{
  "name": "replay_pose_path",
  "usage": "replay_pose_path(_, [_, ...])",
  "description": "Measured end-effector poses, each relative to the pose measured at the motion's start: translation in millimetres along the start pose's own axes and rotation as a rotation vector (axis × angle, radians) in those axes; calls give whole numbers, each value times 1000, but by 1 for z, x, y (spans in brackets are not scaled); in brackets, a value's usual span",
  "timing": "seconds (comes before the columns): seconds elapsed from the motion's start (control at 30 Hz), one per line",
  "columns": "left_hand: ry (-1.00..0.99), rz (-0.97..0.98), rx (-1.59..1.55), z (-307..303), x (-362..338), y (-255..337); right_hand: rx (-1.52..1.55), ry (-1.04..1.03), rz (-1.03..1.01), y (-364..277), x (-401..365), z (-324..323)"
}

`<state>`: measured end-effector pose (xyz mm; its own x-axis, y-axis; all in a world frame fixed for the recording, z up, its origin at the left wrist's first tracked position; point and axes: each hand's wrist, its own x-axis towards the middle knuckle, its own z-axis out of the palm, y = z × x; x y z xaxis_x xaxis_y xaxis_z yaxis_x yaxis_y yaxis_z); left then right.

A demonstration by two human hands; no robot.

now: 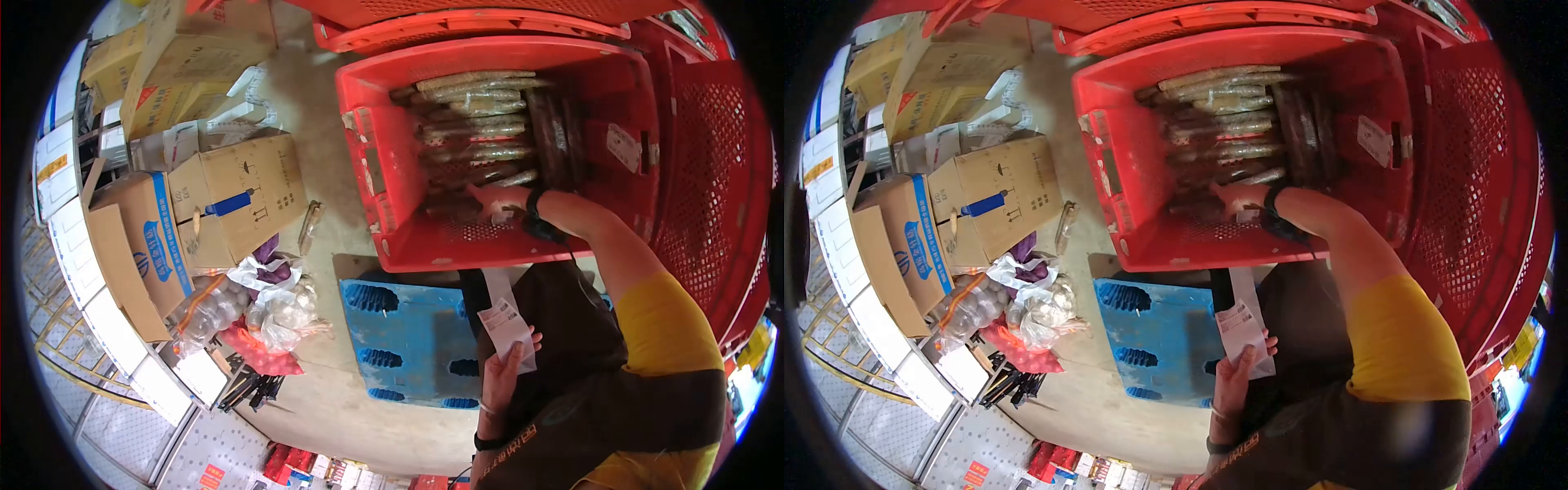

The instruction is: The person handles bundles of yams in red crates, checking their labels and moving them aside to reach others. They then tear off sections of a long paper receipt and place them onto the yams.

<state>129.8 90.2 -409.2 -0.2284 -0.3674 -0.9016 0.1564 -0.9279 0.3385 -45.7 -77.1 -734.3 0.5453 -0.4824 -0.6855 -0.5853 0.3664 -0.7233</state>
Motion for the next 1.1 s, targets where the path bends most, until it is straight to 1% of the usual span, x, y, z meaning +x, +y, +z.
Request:
replay_pose_path(0.03, [3, -10, 3, 1, -3, 0, 58, -4, 88, 1, 1, 3])
replay_pose_path(0.1, [-25, 7, 77, 3, -7, 7, -101, -1, -99, -4, 9, -2])
replay_pose_path(0.17, [-22, 25, 71, 2, -15, 15, -142, 21, -87, -6, -7, -14])
replay_pose_path(0.23, [-40, 39, 55, 3, -23, 24, -287, 95, -144, -8, -37, -35])
replay_pose_path(0.3, [16, 160, 77, 0, -23, 29, 172, -22, -232, 10, -41, -60])
replay_pose_path(0.33, [17, 218, 101, -2, -21, 31, 42, 134, -313, 33, -39, -36])
replay_pose_path(0.37, [10, 236, 106, 0, -29, 39, -91, 297, -401, 51, -41, -14])
replay_pose_path(0.4, [6, 227, 69, 4, -31, 49, -111, 316, -416, 38, -50, -15])
replay_pose_path(0.47, [-7, 239, 32, 2, -27, 54, -209, 416, -165, 30, -43, -9])
replay_pose_path(0.5, [5, 232, 45, -4, -24, 51, -191, 414, -170, 31, -34, -5])
replay_pose_path(0.57, [26, 192, 36, -14, -26, 42, -346, 270, 4, 45, -25, 6])
replay_pose_path(0.6, [36, 162, 34, -20, -28, 35, -408, 482, -157, 58, -24, 14])
replay_pose_path(0.63, [59, 143, 92, -23, -26, 31, -409, 467, -148, 76, -13, 17])
replay_pose_path(0.67, [81, 132, 148, -25, -21, 29, -879, 868, -138, 100, 8, 21])
replay_pose_path(0.7, [85, 128, 135, -26, -18, 28, -1348, 1265, -129, 112, 26, 25])
replay_pose_path(0.73, [76, 128, 106, -27, -17, 30, -1349, 1252, -137, 111, 29, 29])
replay_pose_path(0.8, [71, 120, 72, -25, -16, 32, -1079, 1067, -396, 101, 24, 42])
replay_pose_path(0.9, [86, 102, 28, -26, -11, 36, -647, 780, -727, 79, 16, 47])
replay_pose_path(0.93, [89, 110, 44, -28, -9, 35, -647, 775, -731, 73, 11, 39])
replay_pose_path(1.0, [93, 111, 53, -32, -7, 32, -628, 480, -317, 68, 1, 31])
replay_pose_path(1.03, [116, 125, 34, -35, -2, 30, -631, 477, -317, 87, 28, 39])
replay_pose_path(1.07, [139, 139, 16, -36, 3, 29, -509, 378, -287, 114, 72, 57])
replay_pose_path(1.1, [139, 134, 19, -36, 4, 30, -442, 330, -267, 101, 74, 59])
